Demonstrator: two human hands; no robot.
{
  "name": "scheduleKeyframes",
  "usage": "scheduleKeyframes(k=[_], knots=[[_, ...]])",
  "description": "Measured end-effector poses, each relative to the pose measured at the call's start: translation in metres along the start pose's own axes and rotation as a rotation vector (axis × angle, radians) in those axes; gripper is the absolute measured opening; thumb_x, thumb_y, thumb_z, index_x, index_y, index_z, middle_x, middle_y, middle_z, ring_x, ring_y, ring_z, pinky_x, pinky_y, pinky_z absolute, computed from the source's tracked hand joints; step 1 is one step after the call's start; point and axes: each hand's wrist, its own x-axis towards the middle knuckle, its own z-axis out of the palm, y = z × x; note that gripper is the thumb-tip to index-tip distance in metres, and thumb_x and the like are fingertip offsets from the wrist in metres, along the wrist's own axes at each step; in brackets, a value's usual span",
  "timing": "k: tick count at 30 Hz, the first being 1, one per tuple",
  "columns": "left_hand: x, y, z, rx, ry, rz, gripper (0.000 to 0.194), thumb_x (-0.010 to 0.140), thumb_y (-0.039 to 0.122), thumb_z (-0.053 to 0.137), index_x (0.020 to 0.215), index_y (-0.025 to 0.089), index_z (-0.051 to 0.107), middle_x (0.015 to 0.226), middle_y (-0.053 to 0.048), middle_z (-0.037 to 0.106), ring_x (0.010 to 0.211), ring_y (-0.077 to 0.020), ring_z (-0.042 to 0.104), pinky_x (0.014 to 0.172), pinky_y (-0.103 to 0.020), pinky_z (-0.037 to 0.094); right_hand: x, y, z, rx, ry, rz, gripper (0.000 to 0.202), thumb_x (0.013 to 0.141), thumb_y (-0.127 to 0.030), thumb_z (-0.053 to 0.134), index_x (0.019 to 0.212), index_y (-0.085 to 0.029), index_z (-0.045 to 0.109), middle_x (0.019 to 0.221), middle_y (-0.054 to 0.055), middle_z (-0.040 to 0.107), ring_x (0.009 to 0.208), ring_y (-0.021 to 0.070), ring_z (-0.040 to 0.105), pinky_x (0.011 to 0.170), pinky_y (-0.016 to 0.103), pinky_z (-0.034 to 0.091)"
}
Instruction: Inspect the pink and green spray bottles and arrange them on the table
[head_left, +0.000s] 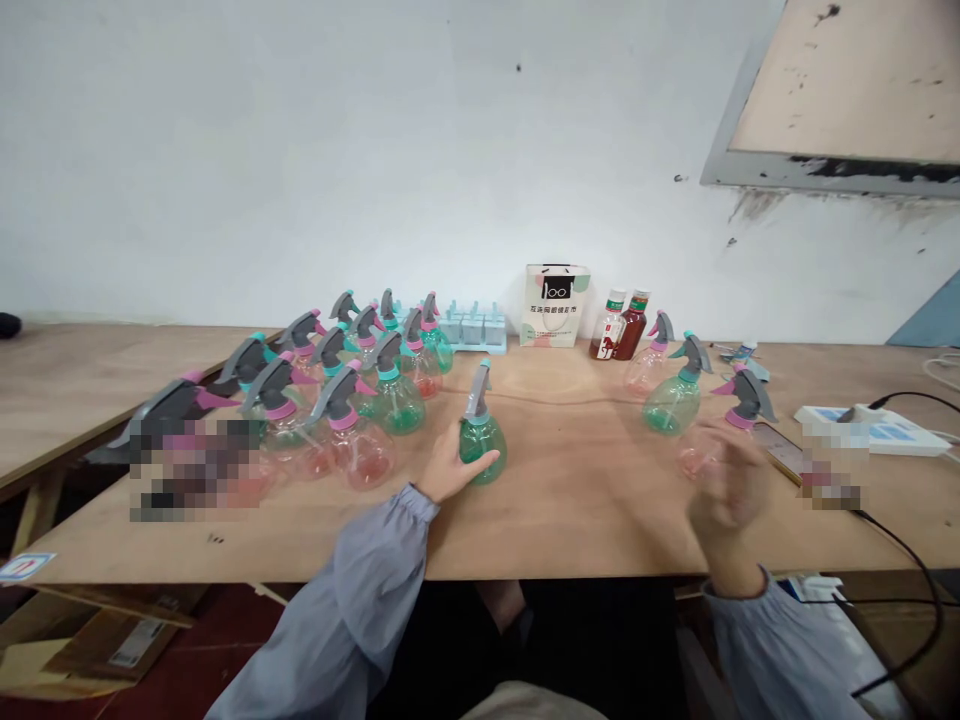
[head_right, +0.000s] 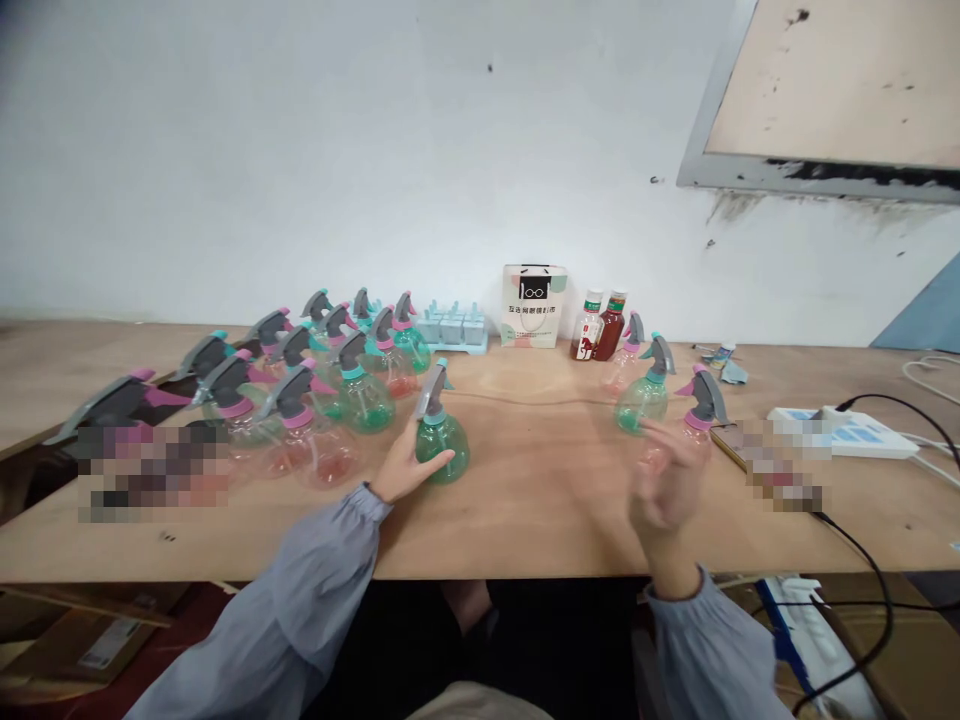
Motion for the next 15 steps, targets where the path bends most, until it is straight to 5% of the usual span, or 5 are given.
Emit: scheduleKeyframes(k=[3, 6, 9, 12, 15], knots=[[-0.004, 0.001, 0.015, 0.021, 0.005, 0.053, 0.059, 0.091, 0.052, 0.052, 0.138, 0.017, 0.045, 0.128, -0.016, 0.064, 0.121, -0.0305, 0.062, 0.107, -0.051, 0.044, -0.013, -0.053, 0.051, 0.288, -0.504, 0.005, 0.047, 0.092, -0.044, 0.059, 0.135, -0.029, 0.053, 0.137, 0.012, 0.06, 0.131, 0.0307, 0.057, 0.115, 0.054, 0.042], [-0.008, 0.006, 0.028, 0.074, 0.002, 0.09, 0.061, 0.094, 0.053, 0.046, 0.142, 0.015, 0.042, 0.136, -0.02, 0.059, 0.128, -0.0321, 0.057, 0.107, -0.052, 0.042, -0.014, -0.082, 0.103, 0.554, -0.678, 0.158, 0.073, 0.081, -0.046, 0.073, 0.144, -0.027, 0.043, 0.153, 0.014, 0.046, 0.144, 0.032, 0.044, 0.121, 0.055, 0.034], [-0.009, 0.014, 0.035, 0.161, -0.086, 0.115, 0.071, 0.09, 0.061, 0.052, 0.144, 0.016, 0.041, 0.138, -0.022, 0.058, 0.13, -0.034, 0.056, 0.106, -0.053, 0.042, -0.012, -0.096, 0.142, 0.703, -0.747, 0.246, 0.086, 0.076, -0.046, 0.077, 0.148, -0.026, 0.035, 0.157, 0.014, 0.042, 0.147, 0.0311, 0.039, 0.123, 0.053, 0.031], [-0.009, 0.016, 0.035, 0.24, -0.166, 0.194, 0.085, 0.082, 0.072, 0.058, 0.145, 0.017, 0.041, 0.132, -0.021, 0.062, 0.123, -0.0348, 0.06, 0.104, -0.054, 0.043, -0.01, -0.1, 0.162, 0.776, -0.71, 0.237, 0.067, 0.084, -0.041, 0.067, 0.144, -0.026, 0.04, 0.145, 0.012, 0.055, 0.136, 0.0254, 0.053, 0.117, 0.047, 0.041], [-0.008, 0.009, 0.022, 0.288, -0.013, 0.33, 0.078, 0.084, 0.073, 0.054, 0.141, 0.021, 0.045, 0.13, -0.017, 0.064, 0.119, -0.0319, 0.061, 0.102, -0.05, 0.046, -0.009, -0.097, 0.165, 0.784, -0.677, 0.234, 0.051, 0.085, -0.033, 0.06, 0.135, -0.026, 0.05, 0.133, 0.01, 0.064, 0.125, 0.023, 0.061, 0.11, 0.044, 0.048]])
